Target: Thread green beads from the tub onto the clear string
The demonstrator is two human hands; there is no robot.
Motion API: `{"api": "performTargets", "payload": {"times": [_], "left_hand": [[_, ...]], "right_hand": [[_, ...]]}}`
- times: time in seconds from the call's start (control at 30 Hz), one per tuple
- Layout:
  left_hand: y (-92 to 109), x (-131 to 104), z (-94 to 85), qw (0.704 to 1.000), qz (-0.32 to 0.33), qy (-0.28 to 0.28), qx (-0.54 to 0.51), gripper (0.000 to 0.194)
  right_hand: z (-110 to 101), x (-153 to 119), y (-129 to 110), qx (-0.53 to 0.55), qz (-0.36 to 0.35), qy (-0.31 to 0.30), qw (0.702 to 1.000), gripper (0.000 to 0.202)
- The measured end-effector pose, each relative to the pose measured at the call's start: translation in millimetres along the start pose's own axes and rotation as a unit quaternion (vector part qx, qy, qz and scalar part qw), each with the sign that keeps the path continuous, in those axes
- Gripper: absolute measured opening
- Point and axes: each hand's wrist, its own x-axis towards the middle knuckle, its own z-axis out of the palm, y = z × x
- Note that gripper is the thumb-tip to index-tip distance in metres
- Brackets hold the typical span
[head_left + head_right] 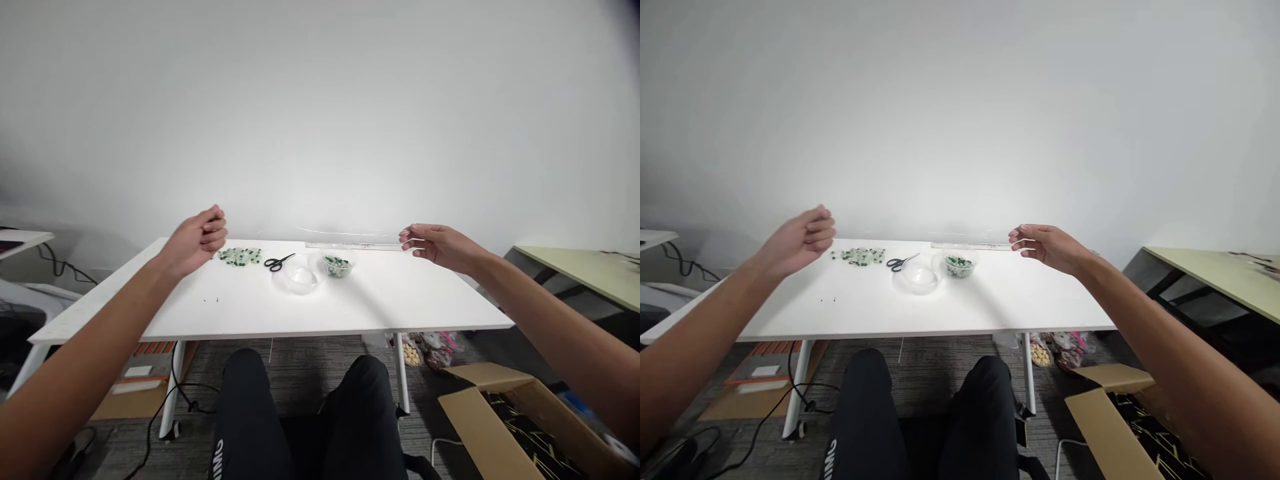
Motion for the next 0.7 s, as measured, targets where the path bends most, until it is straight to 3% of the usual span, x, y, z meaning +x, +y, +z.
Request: {"api": "performTargets", "payload": {"times": [0.27, 0.43, 0.63, 0.7], "left_hand": [[33.4, 9.5, -22.1, 0.997, 0.075, 0.030, -0.016, 0.023], [40.6, 5.8, -33.7, 0.996, 0.067, 0.064, 0.006, 0.030], [47.1, -1.4, -41.5, 0.995, 0.019, 0.084, 0.043, 0.029], [50.9, -1.2, -47.6, 0.985, 0.069, 0.112, 0.115, 0.030]], "right_hand": [[-52.7, -10.1, 22.3, 0.105, -0.027, 0.117, 0.987, 0.013], [-77.2, -19.7, 34.7, 0.143, -0.067, 0.182, 0.971, 0.014], [-103.0, -23.1, 45.4, 0.161, -0.087, 0.207, 0.961, 0.012], [-111.4, -26.3, 45.5, 0.124, -0.067, 0.196, 0.970, 0.014]]}}
